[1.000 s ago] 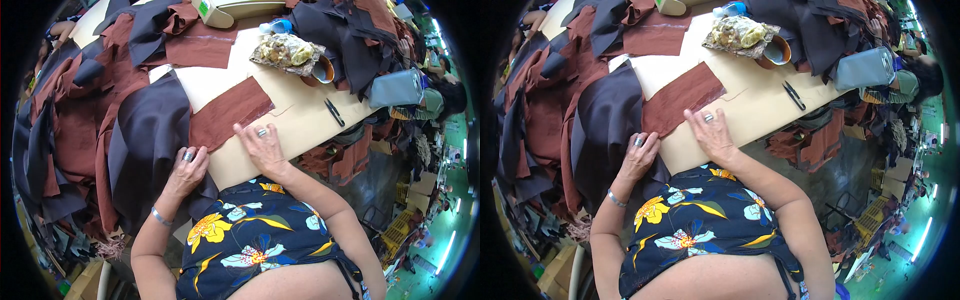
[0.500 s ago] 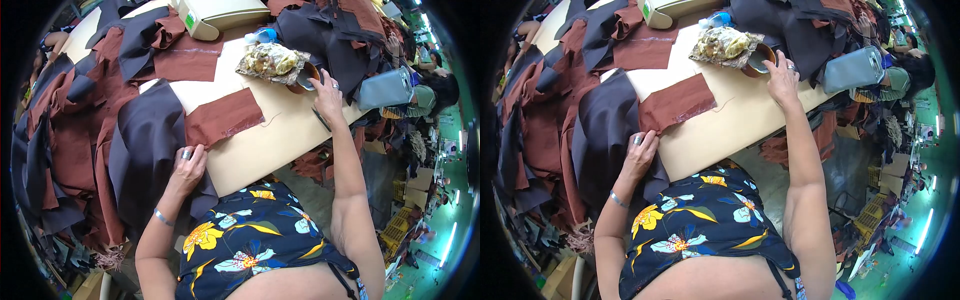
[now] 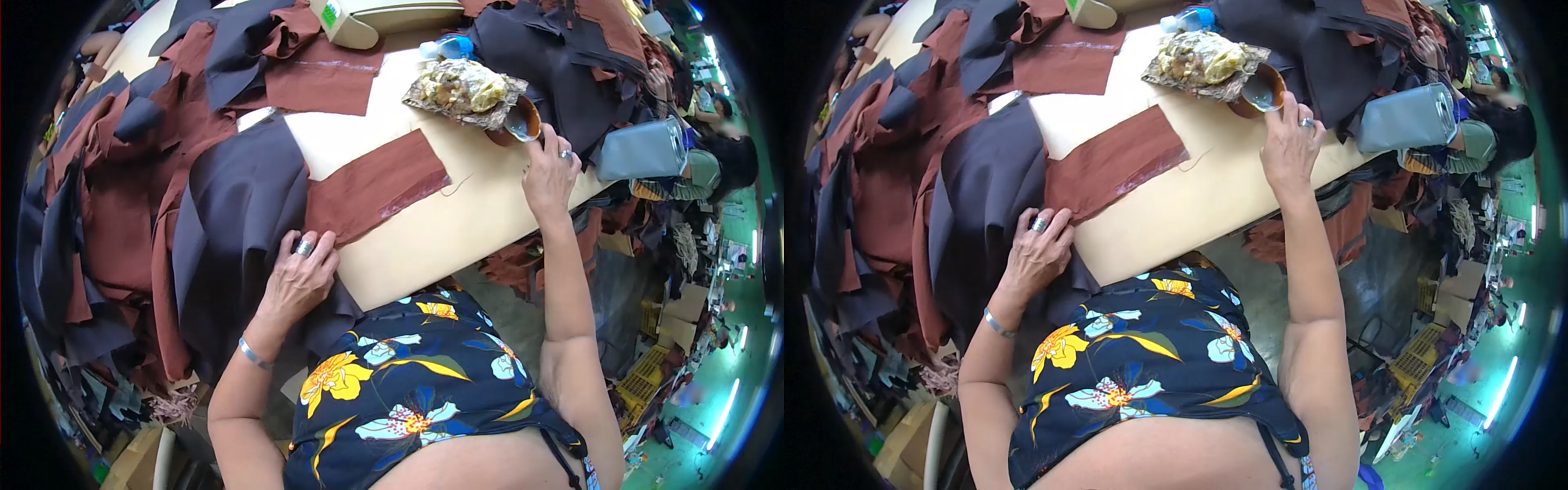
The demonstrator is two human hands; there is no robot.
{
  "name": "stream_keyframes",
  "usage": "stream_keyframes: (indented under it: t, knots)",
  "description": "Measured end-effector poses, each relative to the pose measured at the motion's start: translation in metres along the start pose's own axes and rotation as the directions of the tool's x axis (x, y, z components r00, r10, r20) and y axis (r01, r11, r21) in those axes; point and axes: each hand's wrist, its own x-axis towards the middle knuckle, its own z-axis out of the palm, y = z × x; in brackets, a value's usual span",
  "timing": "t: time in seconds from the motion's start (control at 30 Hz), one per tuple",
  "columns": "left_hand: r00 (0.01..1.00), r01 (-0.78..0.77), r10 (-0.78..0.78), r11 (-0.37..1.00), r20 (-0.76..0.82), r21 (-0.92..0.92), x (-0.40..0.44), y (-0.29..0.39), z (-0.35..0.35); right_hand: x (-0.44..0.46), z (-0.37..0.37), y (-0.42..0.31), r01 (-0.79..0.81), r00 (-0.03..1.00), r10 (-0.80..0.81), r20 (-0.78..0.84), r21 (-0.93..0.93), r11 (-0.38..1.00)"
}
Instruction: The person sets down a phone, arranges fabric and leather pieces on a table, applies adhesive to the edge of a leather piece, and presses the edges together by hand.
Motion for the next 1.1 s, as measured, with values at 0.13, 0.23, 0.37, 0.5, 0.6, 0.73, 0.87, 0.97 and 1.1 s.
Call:
stream_keyframes:
  t: [0.13,0.23,0.37,0.5,0.6,0.73,0.87,0.97,1.1]
  knots:
    - [0.999,0.044,-0.045,0.999,-0.023,-0.015,-0.004,0.003,0.001,-0.031,-0.022,-0.064,0.081,0.981,-0.131,0.141,0.318,0.945]
    - [0.999,0.031,-0.031,0.999,-0.01,0.017,-0.006,0.003,0.005,-0.056,-0.03,-0.121,-0.016,0.932,-0.255,0.257,0.733,0.68]
    - [1.0,0.006,-0.005,0.999,-0.003,0.035,-0.004,0.001,0.005,-0.067,-0.03,-0.15,-0.124,0.872,-0.289,0.395,0.751,0.649]
    - [1.0,-0.003,0.004,1.0,-0.031,0.03,-0.005,0.001,0.005,-0.067,-0.024,-0.158,0.068,0.914,-0.242,0.326,0.466,0.882]
    - [0.998,0.022,-0.019,0.999,-0.064,0.041,-0.007,0.002,0.007,-0.072,-0.029,-0.169,0.234,0.915,-0.306,0.264,0.271,0.934]
    - [0.999,0.04,-0.04,0.999,0.005,0.001,-0.007,0.002,0.008,-0.076,-0.037,-0.178,0.344,0.895,-0.406,0.186,0.293,0.892]
    - [0.999,0.036,-0.035,0.999,0.029,-0.008,-0.01,-0.001,0.006,-0.064,-0.026,-0.158,0.298,0.911,-0.339,0.233,0.194,0.935]
    - [1.0,0.017,-0.017,1.0,0.0,0.025,-0.013,-0.001,0.005,-0.064,-0.024,-0.152,0.337,0.904,-0.365,0.222,0.156,0.929]
    - [0.999,0.018,-0.017,0.999,-0.035,0.037,-0.013,0.0,0.0,-0.073,-0.034,-0.172,0.451,0.859,-0.476,0.187,0.163,0.878]
